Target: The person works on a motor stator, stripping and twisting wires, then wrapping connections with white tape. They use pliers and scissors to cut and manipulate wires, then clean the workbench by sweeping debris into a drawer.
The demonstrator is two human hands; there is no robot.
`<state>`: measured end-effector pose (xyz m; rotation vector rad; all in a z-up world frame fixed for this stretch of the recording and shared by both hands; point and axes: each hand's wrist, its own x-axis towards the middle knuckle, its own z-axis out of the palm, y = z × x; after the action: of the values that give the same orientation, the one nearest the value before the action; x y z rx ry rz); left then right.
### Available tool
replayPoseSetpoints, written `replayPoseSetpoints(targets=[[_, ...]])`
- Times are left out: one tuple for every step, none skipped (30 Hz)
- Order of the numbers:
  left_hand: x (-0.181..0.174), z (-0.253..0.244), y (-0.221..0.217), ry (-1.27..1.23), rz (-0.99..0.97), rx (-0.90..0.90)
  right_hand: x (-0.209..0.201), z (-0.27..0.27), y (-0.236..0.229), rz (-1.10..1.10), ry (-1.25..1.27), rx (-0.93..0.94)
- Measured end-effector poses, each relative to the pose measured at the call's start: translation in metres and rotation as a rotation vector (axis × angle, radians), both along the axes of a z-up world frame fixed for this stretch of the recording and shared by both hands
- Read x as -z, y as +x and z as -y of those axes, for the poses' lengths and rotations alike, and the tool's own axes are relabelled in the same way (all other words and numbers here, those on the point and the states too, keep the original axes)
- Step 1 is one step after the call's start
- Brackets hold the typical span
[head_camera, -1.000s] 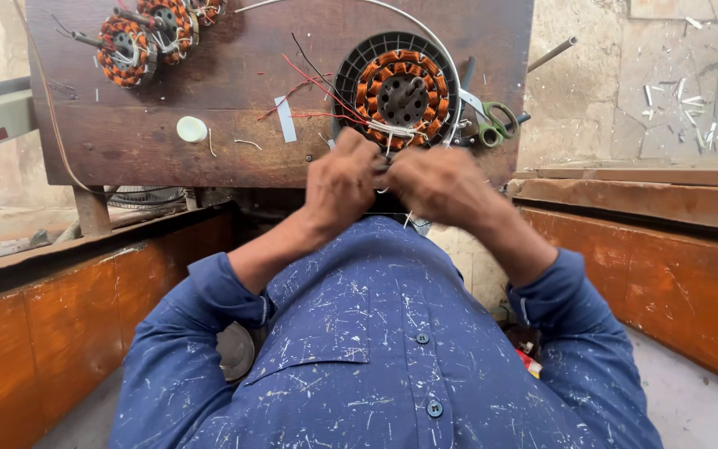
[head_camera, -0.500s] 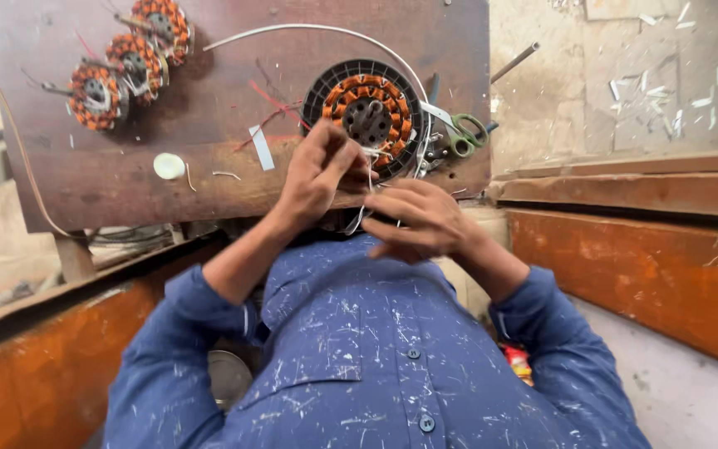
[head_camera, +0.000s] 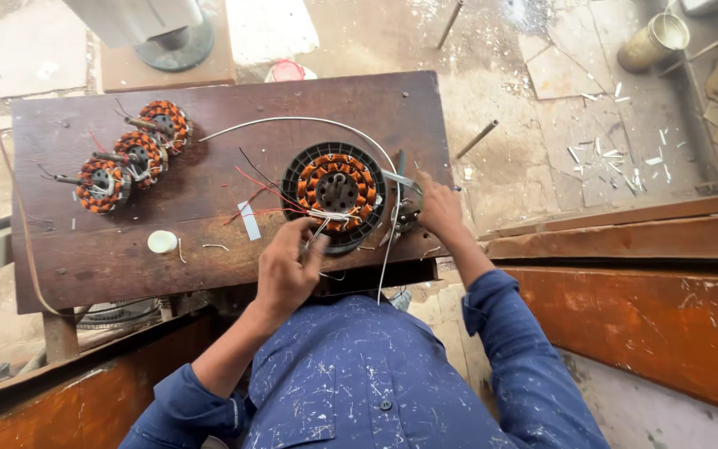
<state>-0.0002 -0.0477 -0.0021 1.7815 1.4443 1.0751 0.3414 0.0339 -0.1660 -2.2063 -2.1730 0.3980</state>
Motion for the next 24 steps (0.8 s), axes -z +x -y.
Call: replayPoseSetpoints(targets=[[-0.005, -0.002, 0.0, 0.108, -0.136, 0.02, -0.011, 0.001, 0.002, -0.229, 0.005, 0.062], [-0.01, 0.0, 0.001, 0.201, -0.272, 0.04, -0.025, 0.01, 0.006, -0.458, -0.006, 0.124], [-0.013, -0.003, 0.002, 0.274, -0.349, 0.029, -0.037, 0.015, 0.005, -0.686, -0.018, 0.188], [-0.015, -0.002, 0.002, 0.326, -0.431, 0.014, -0.049, 0.027, 0.003, -0.974, -0.113, 0.219], [-0.014, -0.003, 0.001, 0.377, -0.514, 0.003, -0.062, 0.038, 0.005, -1.26, -0.212, 0.259], [-0.01, -0.003, -0.003, 0.345, -0.545, 0.017, -0.075, 0.056, 0.006, -1.346, -0.26, 0.188], [-0.007, -0.001, -0.008, 0.312, -0.575, 0.031, -0.086, 0.073, 0.002, -1.435, -0.309, 0.12], [-0.007, -0.008, -0.009, 0.285, -0.467, 0.035, -0.094, 0.082, -0.006, -1.533, -0.398, -0.032], [-0.009, -0.013, -0.01, 0.258, -0.358, 0.038, -0.104, 0.096, -0.012, -1.626, -0.486, -0.187], [-0.011, -0.02, -0.011, 0.241, -0.246, 0.043, -0.112, 0.106, -0.017, -1.711, -0.56, -0.351], [-0.015, -0.026, -0.012, 0.211, -0.21, 0.059, -0.115, 0.114, -0.025, -1.767, -0.675, -0.348], [-0.019, -0.031, -0.015, 0.18, -0.173, 0.077, -0.115, 0.123, -0.035, -1.82, -0.791, -0.342], [-0.023, -0.036, -0.016, 0.15, -0.136, 0.095, -0.114, 0.129, -0.043, -1.849, -0.855, -0.28], [-0.026, -0.04, -0.016, 0.161, -0.134, 0.111, -0.111, 0.134, -0.049, -1.877, -0.918, -0.217], [-0.029, -0.042, -0.015, 0.172, -0.133, 0.127, -0.108, 0.136, -0.054, -1.903, -0.982, -0.153], [-0.031, -0.043, -0.016, 0.181, -0.133, 0.141, -0.104, 0.136, -0.059, -1.922, -0.966, -0.145], [-0.032, -0.043, -0.015, 0.177, -0.117, 0.148, -0.1, 0.134, -0.064, -1.941, -0.949, -0.137], [-0.031, -0.043, -0.014, 0.173, -0.102, 0.155, -0.097, 0.131, -0.069, -1.962, -0.932, -0.129], [-0.03, -0.041, -0.013, 0.169, -0.087, 0.162, -0.094, 0.127, -0.074, -1.985, -0.925, -0.141], [-0.028, -0.038, -0.012, 0.16, -0.097, 0.161, -0.092, 0.124, -0.08, -2.008, -0.913, -0.151], [-0.025, -0.033, -0.01, 0.151, -0.108, 0.16, -0.091, 0.121, -0.087, -2.031, -0.9, -0.16], [-0.023, -0.03, -0.007, 0.145, -0.115, 0.161, -0.09, 0.116, -0.094, -2.053, -0.88, -0.174], [-0.02, -0.027, -0.005, 0.102, -0.121, 0.157, -0.09, 0.111, -0.102, -2.076, -0.858, -0.187], [-0.017, -0.023, -0.002, 0.057, -0.125, 0.152, -0.091, 0.107, -0.108, -2.097, -0.839, -0.198]])
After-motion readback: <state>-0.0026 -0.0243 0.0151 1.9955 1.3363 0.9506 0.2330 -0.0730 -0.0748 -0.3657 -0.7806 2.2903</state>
